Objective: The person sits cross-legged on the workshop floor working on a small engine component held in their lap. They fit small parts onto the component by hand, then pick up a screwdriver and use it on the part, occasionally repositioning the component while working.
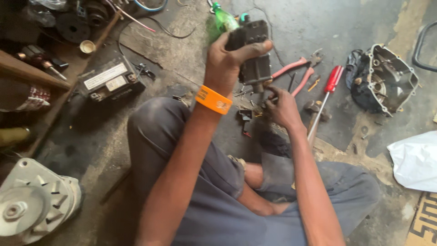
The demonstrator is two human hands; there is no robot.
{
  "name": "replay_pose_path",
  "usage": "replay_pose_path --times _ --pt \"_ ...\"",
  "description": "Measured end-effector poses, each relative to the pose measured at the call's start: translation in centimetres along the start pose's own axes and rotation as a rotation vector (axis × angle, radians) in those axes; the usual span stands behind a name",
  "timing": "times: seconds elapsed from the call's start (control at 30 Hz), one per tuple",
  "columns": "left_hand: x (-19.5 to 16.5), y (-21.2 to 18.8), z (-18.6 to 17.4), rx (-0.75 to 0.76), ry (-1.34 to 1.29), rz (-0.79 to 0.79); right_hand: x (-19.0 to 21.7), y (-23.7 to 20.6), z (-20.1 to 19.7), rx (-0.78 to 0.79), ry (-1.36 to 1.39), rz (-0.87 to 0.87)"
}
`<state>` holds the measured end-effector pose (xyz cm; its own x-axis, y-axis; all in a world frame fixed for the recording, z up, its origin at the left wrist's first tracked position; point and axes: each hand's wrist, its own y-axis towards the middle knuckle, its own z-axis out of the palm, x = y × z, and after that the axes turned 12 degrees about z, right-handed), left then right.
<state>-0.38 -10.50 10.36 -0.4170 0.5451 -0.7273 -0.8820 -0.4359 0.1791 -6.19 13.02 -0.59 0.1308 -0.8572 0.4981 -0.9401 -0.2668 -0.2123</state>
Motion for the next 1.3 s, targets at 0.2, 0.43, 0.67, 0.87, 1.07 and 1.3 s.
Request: replay_pose_path --times 0.2,0.43,0.67,0.87,1.07,1.3 --pt "0.5 -0.1 0.9 0.008 0.129 0.038 -1.9 1.7 2.7 -0.181 -0.117 0.03" --pt "0.5 -1.6 3.3 0.041 0.577 0.011 -1.6 3.3 4.0 -0.182 0.334 -0.222" --pt "2.4 -3.4 5.1 0.154 0.998 -0.082 -2.2 -1.0 1.1 -0.088 0.228 -0.072" --pt "7.6 -4.3 4.4 0.273 1.161 -0.154 -3.4 -7.3 -3.8 -0.071 0.75 0.283" --pt "11.5 -6.0 3.4 0.326 1.271 -0.224 -2.3 -8.8 -5.6 -0.13 1.019 0.168" --pt "11.8 -6.1 2.4 0.29 1.299 -0.279 -1.2 -8.6 -5.0 -0.092 0.994 0.138"
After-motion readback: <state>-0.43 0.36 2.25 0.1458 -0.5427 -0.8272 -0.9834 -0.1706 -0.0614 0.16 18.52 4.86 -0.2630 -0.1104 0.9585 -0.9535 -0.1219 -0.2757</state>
